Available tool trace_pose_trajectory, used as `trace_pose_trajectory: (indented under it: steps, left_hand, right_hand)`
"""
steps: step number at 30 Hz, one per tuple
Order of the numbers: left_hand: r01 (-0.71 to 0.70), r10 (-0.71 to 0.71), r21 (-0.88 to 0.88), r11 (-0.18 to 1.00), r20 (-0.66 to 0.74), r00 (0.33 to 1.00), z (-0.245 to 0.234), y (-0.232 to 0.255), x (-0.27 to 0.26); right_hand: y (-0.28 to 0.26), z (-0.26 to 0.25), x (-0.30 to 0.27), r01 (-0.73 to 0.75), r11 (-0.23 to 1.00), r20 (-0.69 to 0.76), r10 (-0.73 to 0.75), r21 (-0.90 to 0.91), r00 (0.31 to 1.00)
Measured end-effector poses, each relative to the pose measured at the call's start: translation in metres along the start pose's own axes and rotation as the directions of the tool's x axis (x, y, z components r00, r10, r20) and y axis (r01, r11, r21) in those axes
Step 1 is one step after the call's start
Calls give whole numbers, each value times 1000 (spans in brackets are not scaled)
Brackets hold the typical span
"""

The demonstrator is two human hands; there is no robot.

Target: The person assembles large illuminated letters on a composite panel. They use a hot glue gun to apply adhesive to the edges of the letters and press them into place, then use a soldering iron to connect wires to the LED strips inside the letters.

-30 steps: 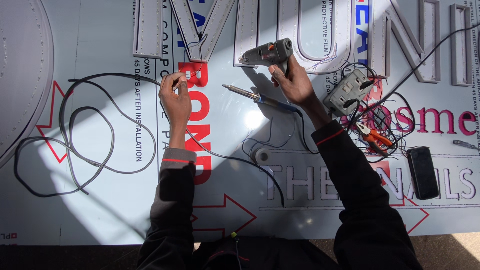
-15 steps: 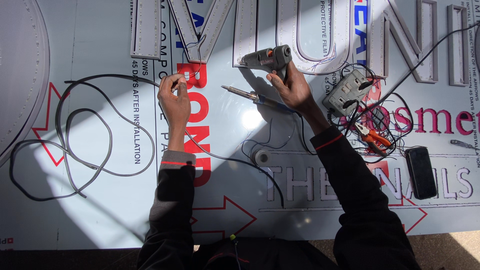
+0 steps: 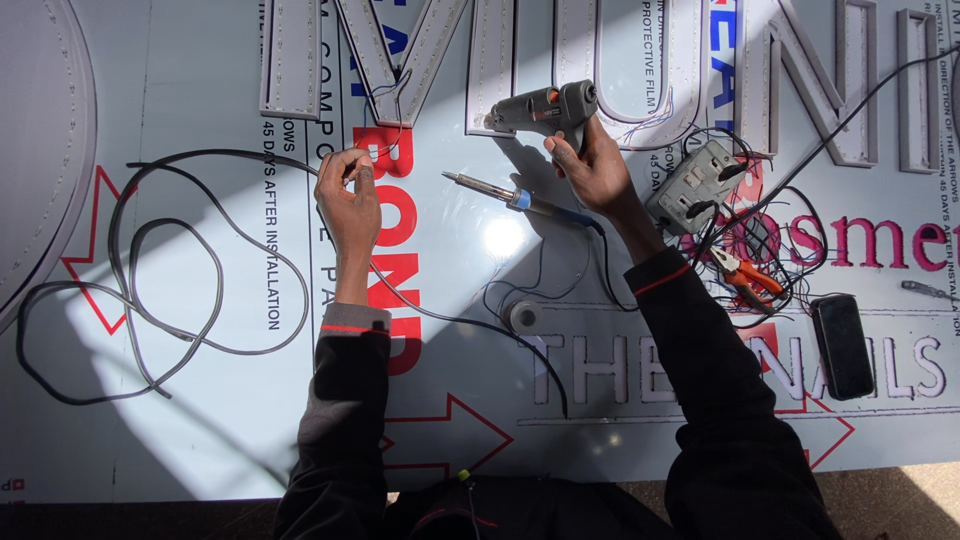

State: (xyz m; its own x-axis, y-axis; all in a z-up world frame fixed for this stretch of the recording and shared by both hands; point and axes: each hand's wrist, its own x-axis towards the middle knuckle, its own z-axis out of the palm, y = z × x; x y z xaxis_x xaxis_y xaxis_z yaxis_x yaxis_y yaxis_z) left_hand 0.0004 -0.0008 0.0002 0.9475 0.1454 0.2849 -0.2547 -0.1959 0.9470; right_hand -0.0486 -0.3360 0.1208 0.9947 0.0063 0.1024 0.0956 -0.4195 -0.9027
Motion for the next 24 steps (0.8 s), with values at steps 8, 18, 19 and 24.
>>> trace_pose_trajectory:
  steps: [8,18,19,24]
  left_hand:
    - [-6,6,30,1000,2,1000,0,4,2]
    - [-1,1,13,1000,6,1000,0,2,1]
    - [-11,11,18,1000,5,1000,0,3,1]
    - [-20,20,34,999,12,1000,0,3,1]
  right_hand:
    - [-35,-20,-3,23,983,77,-9,-180,997]
    - [-22,-19,-2,-24,965,82,46,-260,996]
    - [-21,-19,-2,-20,968,82,42,-251,996]
    - [-24,-16,1,-21,956,96,52,-291,994]
